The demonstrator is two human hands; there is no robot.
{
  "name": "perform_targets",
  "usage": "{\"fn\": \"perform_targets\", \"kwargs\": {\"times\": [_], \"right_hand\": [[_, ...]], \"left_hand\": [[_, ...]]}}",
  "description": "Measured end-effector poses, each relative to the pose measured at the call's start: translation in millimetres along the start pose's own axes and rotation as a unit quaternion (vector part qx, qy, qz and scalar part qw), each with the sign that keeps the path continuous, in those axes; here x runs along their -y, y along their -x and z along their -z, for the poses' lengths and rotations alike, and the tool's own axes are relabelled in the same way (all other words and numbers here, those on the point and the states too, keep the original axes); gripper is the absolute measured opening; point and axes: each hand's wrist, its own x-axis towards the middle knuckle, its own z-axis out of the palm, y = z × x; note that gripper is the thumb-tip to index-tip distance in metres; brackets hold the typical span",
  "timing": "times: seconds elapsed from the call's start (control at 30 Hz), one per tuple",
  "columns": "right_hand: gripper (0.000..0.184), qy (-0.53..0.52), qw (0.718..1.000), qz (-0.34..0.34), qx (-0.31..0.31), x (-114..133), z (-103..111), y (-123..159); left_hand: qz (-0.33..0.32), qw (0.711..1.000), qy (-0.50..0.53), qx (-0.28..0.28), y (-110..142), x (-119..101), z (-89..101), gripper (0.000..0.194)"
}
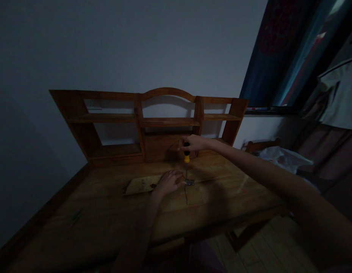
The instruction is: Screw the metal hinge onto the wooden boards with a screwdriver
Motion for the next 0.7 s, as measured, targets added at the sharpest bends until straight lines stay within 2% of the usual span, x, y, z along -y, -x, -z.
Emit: {"fn": "perform_targets", "kwargs": {"times": [0.13,0.27,0.53,0.63,0.7], "right_hand": [[0.039,-0.019,0.999,0.027,0.035,-1.8,6.9,0.2],[0.039,-0.006,0.999,0.02,0.026,-3.6,2.7,-4.2],[0.066,0.068,0.992,-0.088,-0.056,1.7,-15.3,-7.1],[0.069,0.067,0.991,-0.094,-0.06,7.0,-14.8,-4.9],[0.063,0.057,0.995,-0.076,-0.044,9.0,-9.8,-4.5]], "left_hand": [[0.008,1.0,0.0,0.006,-0.2,0.2,-0.2,0.056],[-0.001,1.0,-0.003,-0.003,-0.3,0.1,0.0,0.056],[-0.005,1.0,-0.008,-0.007,-0.2,2.5,-3.0,0.056],[-0.012,1.0,-0.009,-0.01,0.4,1.7,-3.0,0.057],[-0.012,1.0,-0.011,-0.013,0.8,0.8,-2.6,0.055]]}}
